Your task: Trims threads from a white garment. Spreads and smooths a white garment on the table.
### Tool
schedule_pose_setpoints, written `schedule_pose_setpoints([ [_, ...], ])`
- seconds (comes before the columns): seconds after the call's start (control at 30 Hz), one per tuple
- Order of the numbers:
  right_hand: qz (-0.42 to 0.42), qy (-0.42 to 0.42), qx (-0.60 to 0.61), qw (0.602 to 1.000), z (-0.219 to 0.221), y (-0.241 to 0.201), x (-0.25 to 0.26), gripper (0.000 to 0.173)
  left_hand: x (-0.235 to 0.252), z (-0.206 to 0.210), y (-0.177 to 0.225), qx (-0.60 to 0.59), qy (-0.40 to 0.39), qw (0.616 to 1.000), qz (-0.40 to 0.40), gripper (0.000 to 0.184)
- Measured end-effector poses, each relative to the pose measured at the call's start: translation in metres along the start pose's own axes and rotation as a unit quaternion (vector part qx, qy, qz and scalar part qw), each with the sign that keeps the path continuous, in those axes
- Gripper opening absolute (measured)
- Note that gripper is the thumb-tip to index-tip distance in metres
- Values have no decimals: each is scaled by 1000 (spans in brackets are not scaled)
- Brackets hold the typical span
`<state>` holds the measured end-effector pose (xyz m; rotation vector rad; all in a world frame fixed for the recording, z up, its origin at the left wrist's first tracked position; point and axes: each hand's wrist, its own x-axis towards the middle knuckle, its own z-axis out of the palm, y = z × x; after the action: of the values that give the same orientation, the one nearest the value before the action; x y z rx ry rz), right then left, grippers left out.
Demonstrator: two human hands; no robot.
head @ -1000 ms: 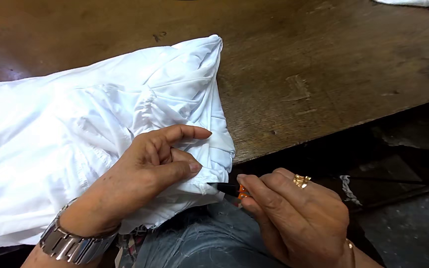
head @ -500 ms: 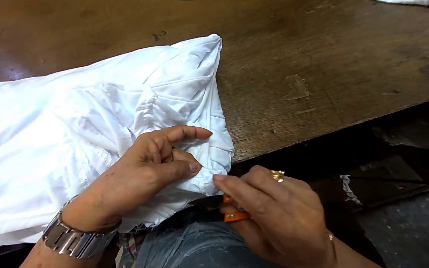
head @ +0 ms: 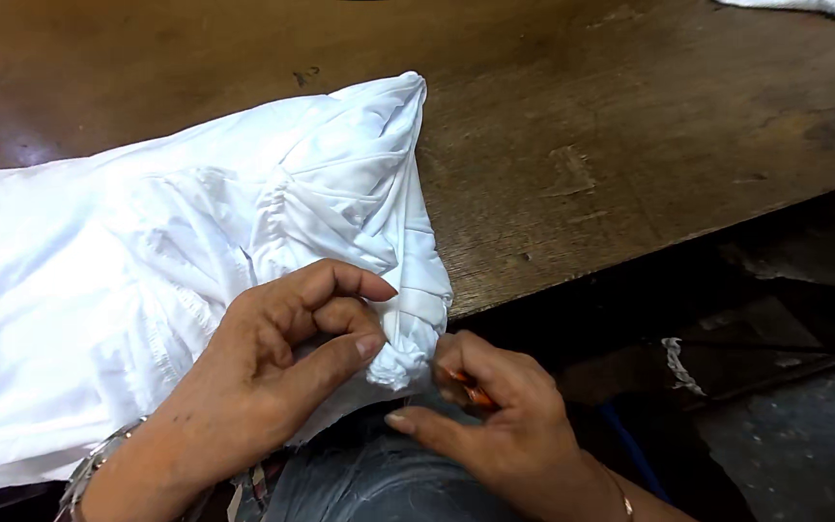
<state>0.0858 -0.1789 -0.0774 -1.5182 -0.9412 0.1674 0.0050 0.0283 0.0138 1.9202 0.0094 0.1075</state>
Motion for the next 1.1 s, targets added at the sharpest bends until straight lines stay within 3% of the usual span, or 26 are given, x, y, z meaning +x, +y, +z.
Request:
schedule_pose_setpoints([
  [0.1,39,13,32,999,7,-4,13,27,-1,0,4,18,26,999,16,29],
  [0.2,61,-4,115,992,9,-11,23,13,-2,-3,7,20,42,999,28,30],
  [0.37,122,-90,278,949,-7,-9,30,6,-2,-11,4,-13,53,998,24,29],
  [0.57,135,-139,267,944,-26,6,34,8,-4,-27,-1,-78,40,996,-22,34],
  [0.73,166,-133,280,936,-26,4,38,6,-1,-24,0,-59,16,998,-35,44],
  [0.87,128,-95,199,967,-21,-2,37,7,3,-22,1,-57,11,998,-35,45],
  [0.97,23,-48,108,993,-17,-13,35,11,2,-22,0,-80,4,996,-28,43],
  [1.1,-107,-6,23,994,-3,-25,37,23,1,-19,2,-79,-8,997,-25,46],
])
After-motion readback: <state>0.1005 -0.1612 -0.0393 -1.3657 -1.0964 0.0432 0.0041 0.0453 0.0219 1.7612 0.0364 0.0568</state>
